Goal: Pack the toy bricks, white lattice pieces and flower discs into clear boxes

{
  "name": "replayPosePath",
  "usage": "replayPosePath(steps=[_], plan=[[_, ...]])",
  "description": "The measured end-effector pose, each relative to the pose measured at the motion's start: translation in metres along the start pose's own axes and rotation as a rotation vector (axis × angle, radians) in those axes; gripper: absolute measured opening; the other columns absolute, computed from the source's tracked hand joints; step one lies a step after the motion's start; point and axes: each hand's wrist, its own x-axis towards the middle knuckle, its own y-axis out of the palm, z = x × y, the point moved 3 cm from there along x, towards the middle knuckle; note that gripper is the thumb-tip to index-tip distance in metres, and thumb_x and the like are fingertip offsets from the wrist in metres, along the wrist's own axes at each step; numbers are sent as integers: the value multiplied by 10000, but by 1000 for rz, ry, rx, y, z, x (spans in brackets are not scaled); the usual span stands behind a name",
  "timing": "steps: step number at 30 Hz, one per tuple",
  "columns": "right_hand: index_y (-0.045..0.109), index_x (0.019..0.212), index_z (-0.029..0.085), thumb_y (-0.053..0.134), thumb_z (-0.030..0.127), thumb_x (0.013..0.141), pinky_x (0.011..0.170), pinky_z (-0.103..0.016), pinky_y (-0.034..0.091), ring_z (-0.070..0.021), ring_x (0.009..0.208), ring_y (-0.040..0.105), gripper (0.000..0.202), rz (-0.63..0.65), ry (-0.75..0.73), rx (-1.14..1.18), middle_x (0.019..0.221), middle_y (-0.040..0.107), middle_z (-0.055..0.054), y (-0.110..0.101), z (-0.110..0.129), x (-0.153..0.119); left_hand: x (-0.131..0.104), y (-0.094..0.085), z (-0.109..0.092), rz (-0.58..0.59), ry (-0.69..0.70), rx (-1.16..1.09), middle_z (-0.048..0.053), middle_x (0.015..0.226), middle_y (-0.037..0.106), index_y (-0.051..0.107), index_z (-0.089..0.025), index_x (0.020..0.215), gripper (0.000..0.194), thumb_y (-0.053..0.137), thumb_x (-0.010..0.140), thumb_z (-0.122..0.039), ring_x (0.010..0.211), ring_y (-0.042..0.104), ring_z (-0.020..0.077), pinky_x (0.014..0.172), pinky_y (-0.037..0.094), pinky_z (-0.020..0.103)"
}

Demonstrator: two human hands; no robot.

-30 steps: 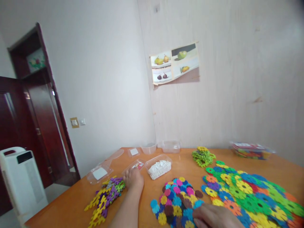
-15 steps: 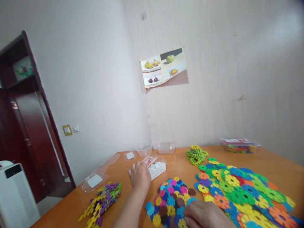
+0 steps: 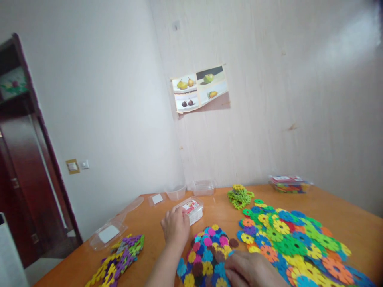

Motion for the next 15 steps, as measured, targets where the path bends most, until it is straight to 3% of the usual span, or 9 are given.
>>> replayPosePath(steps=[5, 9, 15], plan=[[672, 902, 230, 458, 289, 962, 689, -188, 411, -118, 793, 629, 230, -135, 47, 30, 880, 693, -8, -4, -4, 5, 12, 12, 50, -191, -216, -268, 121, 1055, 682, 664, -161, 1062, 327, 434, 905, -333, 999, 613, 264, 854, 446, 363], [670, 813, 223, 478, 285, 942, 648, -201, 381, -113, 753, 618, 239, -182, 167, 16, 820, 695, 12, -7, -5, 23, 24, 38, 84, -219, -353, -463, 143, 1050, 693, 655, -147, 1026, 375, 457, 871, -425, 997, 635, 294, 858, 473, 386], [703, 909, 206, 517, 264, 882, 702, -228, 401, -150, 832, 642, 197, -270, 239, -25, 911, 716, -27, -16, -22, 78, 19, 48, 89, -201, -587, -799, 80, 968, 702, 621, -194, 963, 313, 515, 816, -450, 898, 665, 256, 769, 505, 343]])
